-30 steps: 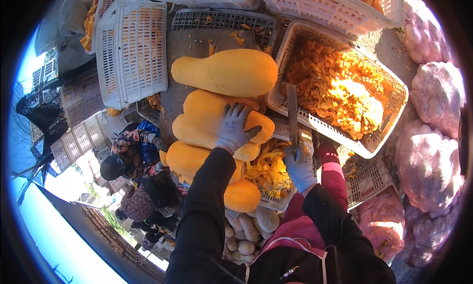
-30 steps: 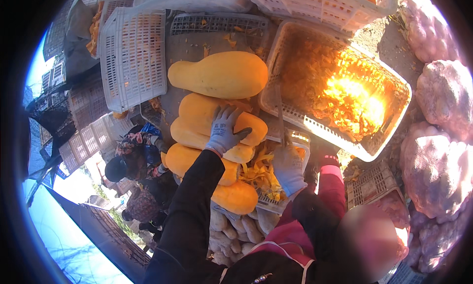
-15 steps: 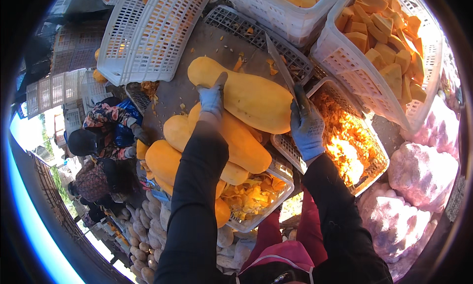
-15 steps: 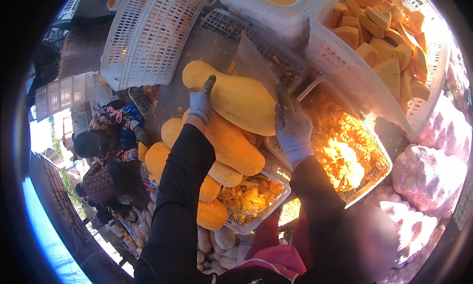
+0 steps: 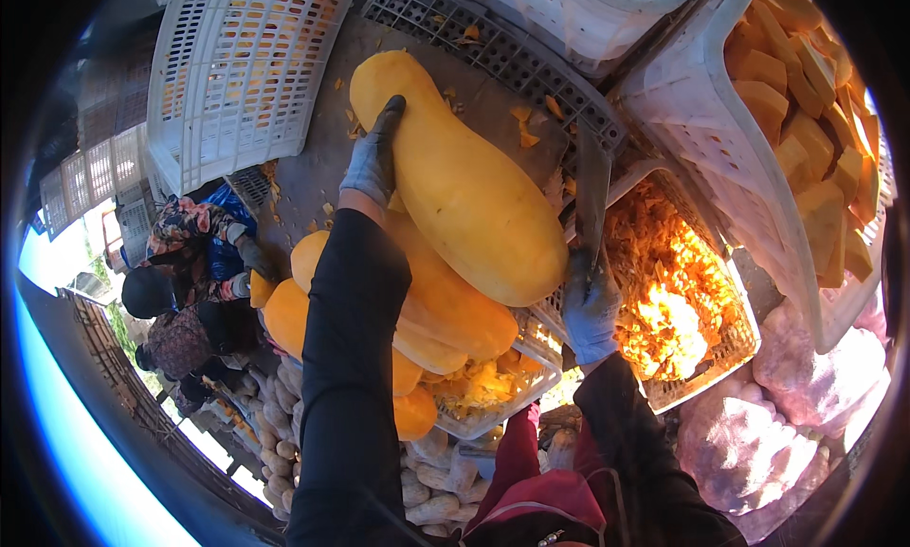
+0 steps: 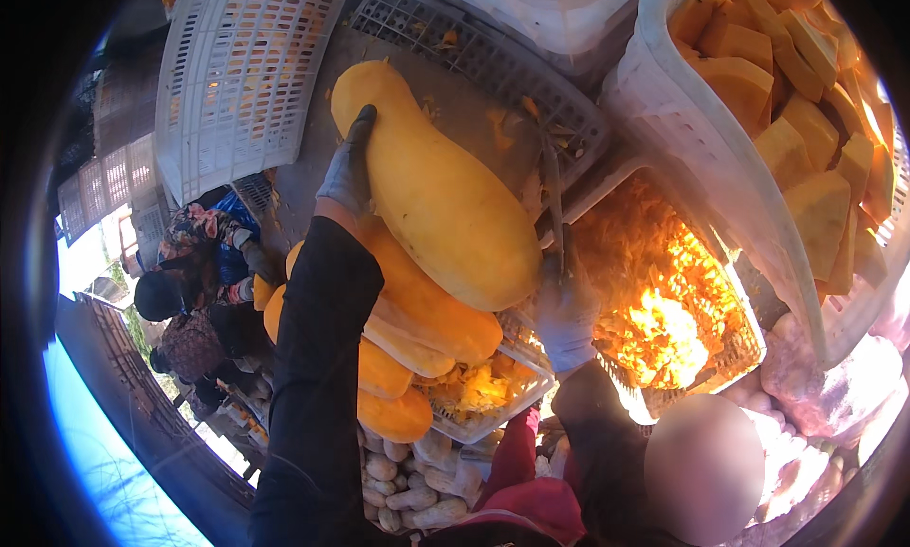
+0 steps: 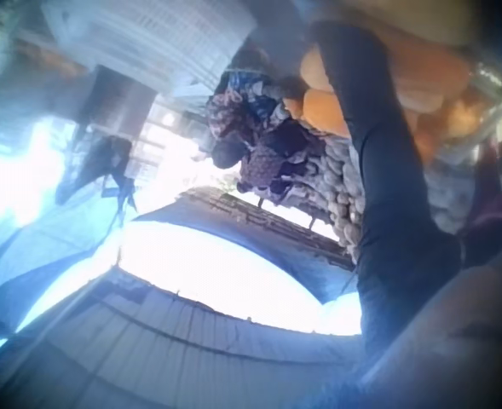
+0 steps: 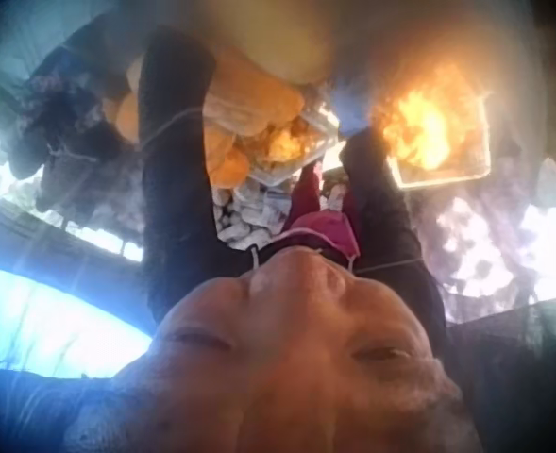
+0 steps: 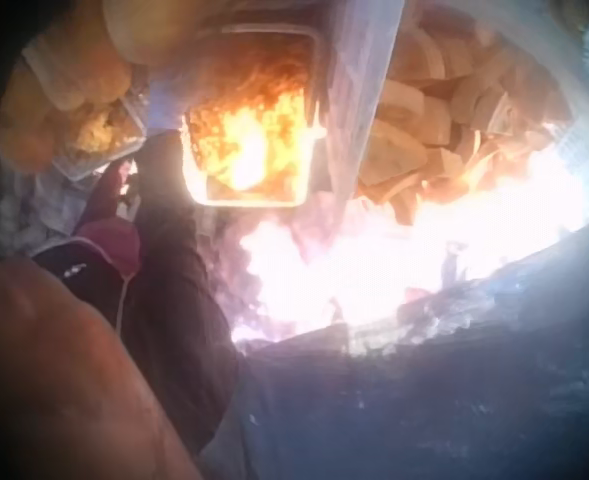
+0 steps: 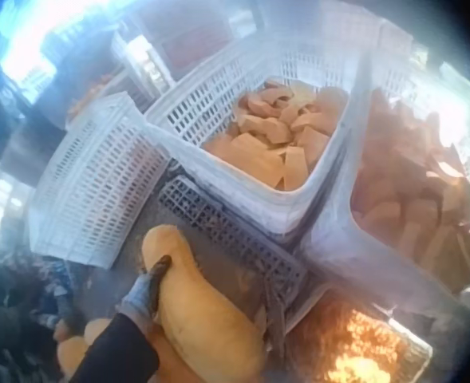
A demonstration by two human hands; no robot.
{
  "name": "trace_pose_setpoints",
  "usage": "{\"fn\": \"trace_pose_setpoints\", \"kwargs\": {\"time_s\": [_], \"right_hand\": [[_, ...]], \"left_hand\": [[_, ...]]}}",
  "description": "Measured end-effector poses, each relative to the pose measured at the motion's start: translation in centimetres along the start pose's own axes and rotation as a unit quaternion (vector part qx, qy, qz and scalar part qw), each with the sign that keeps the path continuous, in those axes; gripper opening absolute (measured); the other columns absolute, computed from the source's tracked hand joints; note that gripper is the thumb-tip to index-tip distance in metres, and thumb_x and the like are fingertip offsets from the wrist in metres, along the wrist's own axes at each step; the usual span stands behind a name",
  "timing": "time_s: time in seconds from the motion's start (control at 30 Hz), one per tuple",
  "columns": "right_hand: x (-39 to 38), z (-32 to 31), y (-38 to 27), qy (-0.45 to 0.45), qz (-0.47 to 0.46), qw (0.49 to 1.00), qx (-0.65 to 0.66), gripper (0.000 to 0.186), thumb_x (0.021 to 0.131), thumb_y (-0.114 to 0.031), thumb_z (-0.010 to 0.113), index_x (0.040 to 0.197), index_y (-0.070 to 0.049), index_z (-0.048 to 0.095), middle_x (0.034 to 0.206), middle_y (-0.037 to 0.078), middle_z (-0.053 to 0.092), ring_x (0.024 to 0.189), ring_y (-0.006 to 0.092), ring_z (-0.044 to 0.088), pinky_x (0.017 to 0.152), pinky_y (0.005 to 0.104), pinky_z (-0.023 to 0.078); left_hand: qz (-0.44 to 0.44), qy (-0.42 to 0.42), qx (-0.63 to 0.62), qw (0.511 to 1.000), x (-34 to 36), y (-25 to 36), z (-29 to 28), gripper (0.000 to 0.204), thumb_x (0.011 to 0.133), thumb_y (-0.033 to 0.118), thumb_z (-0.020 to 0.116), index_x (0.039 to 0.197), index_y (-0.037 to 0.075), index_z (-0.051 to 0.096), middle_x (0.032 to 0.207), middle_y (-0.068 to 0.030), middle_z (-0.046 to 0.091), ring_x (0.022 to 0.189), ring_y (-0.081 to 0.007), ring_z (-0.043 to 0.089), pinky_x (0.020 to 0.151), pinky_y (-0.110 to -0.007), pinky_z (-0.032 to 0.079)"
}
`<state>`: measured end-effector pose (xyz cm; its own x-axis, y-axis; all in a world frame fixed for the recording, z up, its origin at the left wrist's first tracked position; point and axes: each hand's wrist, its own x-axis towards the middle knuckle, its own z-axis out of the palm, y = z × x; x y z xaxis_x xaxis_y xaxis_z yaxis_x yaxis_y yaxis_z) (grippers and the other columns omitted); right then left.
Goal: The person peels a butternut squash using a peeler, then cuts it into pieces with a knife. The peeled skin and cut pieces are placed into separate baskets.
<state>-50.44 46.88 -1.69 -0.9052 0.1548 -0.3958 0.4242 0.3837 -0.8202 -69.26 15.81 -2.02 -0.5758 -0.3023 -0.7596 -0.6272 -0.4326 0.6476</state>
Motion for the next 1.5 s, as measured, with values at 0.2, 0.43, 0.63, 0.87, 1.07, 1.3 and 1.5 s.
{"fn": "trace_pose_setpoints", "kwargs": {"time_s": [0.2,0.43,0.63,0.87,1.07,1.3,1.5], "right_hand": [[-0.7,0.4,1.0,-0.009,-0.009,1.0,0.004,0.024,0.105,-0.018,0.057,0.121,-0.002,0.066,0.087,0.01,0.071,0.075,0.0182,0.067,0.066,0.0354,0.052],[8.9,0.6,-1.8,-0.052,-0.098,0.992,0.053,0.034,0.103,-0.022,0.058,0.131,-0.004,0.063,0.098,0.018,0.075,0.084,0.0309,0.074,0.072,0.0391,0.056],[17.6,6.6,-7.7,-0.076,-0.279,0.956,-0.043,0.036,0.101,-0.029,0.062,0.128,-0.005,0.067,0.098,0.024,0.074,0.089,0.0371,0.074,0.079,0.043,0.057],[18.1,8.5,-9.8,-0.124,-0.215,0.967,-0.055,0.043,0.1,-0.032,0.062,0.133,-0.005,0.064,0.108,0.026,0.073,0.1,0.0371,0.073,0.088,0.0418,0.055],[13.5,4.8,-8.3,-0.13,-0.143,0.981,0.003,0.042,0.099,-0.028,0.065,0.13,-0.001,0.063,0.107,0.022,0.074,0.098,0.0264,0.072,0.089,0.0373,0.054],[6.4,-0.6,-5.8,-0.041,-0.099,0.993,0.051,0.046,0.097,-0.013,0.061,0.143,-0.008,0.059,0.122,0.018,0.072,0.11,0.026,0.072,0.092,0.0358,0.056],[-0.9,-4.4,-4.4,0.04,-0.079,0.996,0.018,0.037,0.096,-0.004,0.059,0.133,0.003,0.061,0.123,0.016,0.071,0.11,0.0249,0.069,0.094,0.0372,0.054]], "left_hand": [[0.053,-0.026,0.057,0.997,0.3,-0.1,2.0,0.071,0.08,0.04,0.089,0.133,0.004,0.061,0.118,-0.0123,0.072,0.098,-0.0284,0.072,0.085,-0.043,0.06],[-0.036,-0.073,-0.077,0.994,-2.1,-3.4,0.3,0.078,0.086,0.059,0.077,0.142,0.009,0.056,0.131,-0.0123,0.067,0.114,-0.0313,0.066,0.099,-0.047,0.054],[-0.027,-0.096,-0.128,0.987,-2.5,-4.1,-0.1,0.077,0.087,0.056,0.077,0.143,0.009,0.054,0.133,-0.0127,0.066,0.117,-0.0323,0.064,0.103,-0.048,0.051],[-0.044,-0.072,-0.137,0.987,-4.5,-5.5,0.6,0.066,0.085,0.049,0.082,0.131,0.006,0.063,0.121,-0.009,0.071,0.107,-0.0249,0.068,0.096,-0.042,0.055],[0.008,-0.086,-0.094,0.992,-6.6,-9.2,-0.1,0.06,0.092,0.046,0.076,0.132,0.004,0.062,0.121,-0.008,0.071,0.105,-0.0226,0.069,0.094,-0.039,0.056],[0.027,-0.186,-0.056,0.981,-13.7,-9.9,2.9,0.068,0.09,0.028,0.077,0.144,-0.001,0.049,0.129,-0.0115,0.066,0.112,-0.0216,0.066,0.097,-0.037,0.054],[0.003,-0.206,-0.081,0.975,-18.0,-12.5,3.9,0.089,0.074,0.016,0.092,0.147,0.002,0.043,0.141,-0.0135,0.057,0.129,-0.0249,0.055,0.111,-0.04,0.044]]}}
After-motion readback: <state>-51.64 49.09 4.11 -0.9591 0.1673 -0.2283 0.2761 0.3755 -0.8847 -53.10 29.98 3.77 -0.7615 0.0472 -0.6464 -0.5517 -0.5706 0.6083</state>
